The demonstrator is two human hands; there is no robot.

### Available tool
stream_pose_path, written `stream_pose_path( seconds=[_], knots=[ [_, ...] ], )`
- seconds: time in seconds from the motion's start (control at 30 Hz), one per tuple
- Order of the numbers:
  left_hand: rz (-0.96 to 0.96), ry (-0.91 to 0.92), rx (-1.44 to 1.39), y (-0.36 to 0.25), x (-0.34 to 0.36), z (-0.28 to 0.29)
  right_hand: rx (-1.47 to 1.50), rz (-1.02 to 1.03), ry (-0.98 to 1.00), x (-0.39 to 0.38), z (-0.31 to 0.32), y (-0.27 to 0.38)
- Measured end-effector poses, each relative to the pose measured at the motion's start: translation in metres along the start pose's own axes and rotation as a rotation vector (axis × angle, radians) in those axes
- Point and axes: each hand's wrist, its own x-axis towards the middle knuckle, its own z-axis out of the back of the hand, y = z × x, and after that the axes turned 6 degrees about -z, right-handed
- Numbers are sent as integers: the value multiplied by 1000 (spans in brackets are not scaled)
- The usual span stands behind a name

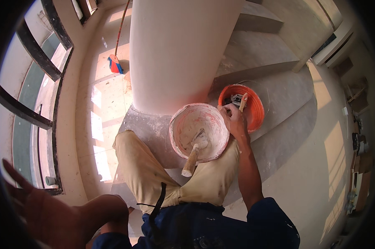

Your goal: The person applies plaster to a concrete staircase column and railing using a trowel and a putty knife, smoothing the material from a bucket.

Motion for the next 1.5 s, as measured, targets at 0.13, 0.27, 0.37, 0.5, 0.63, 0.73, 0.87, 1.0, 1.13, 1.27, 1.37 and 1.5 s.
stream_pose_path(
  seconds=[0.13, 0.27, 0.37, 0.5, 0.63, 0.73, 0.87, 1.0, 1.13, 1.27, 1.37, 1.5],
  knots=[
    [1317, 521, 869, 114, -187, 134, -276, 150, 740, -100, 5, 86],
    [1515, 447, 655, 133, -326, 155, -214, 572, 550, -140, -24, 48],
    [1439, 334, 559, 118, -329, 154, 185, -170, 1085, -122, 24, 51],
    [1320, 213, 554, 121, -290, 140, -53, 52, 911, -117, 62, 30],
    [1338, 442, 639, 119, -230, 155, -191, -1, 643, -113, 28, 22],
    [1256, 467, 678, 120, -208, 157, -384, 8, 719, -105, -20, 37],
    [1295, 558, 788, 124, -184, 156, -472, 10, 588, -98, -13, 53],
    [1335, 665, 808, 125, -174, 141, -552, 5, 502, -95, 1, 60],
    [1211, 812, 766, 150, -191, 162, -669, 278, 374, -103, -21, 90],
    [1039, 844, 809, 157, -199, 160, -789, 558, 352, -150, -16, 97],
    [1056, 861, 877, 144, -195, 153, -758, 505, 503, -138, 26, 80],
    [961, 1123, 850, 124, -184, 121, -846, 457, 397, -125, 61, 89]
  ],
)
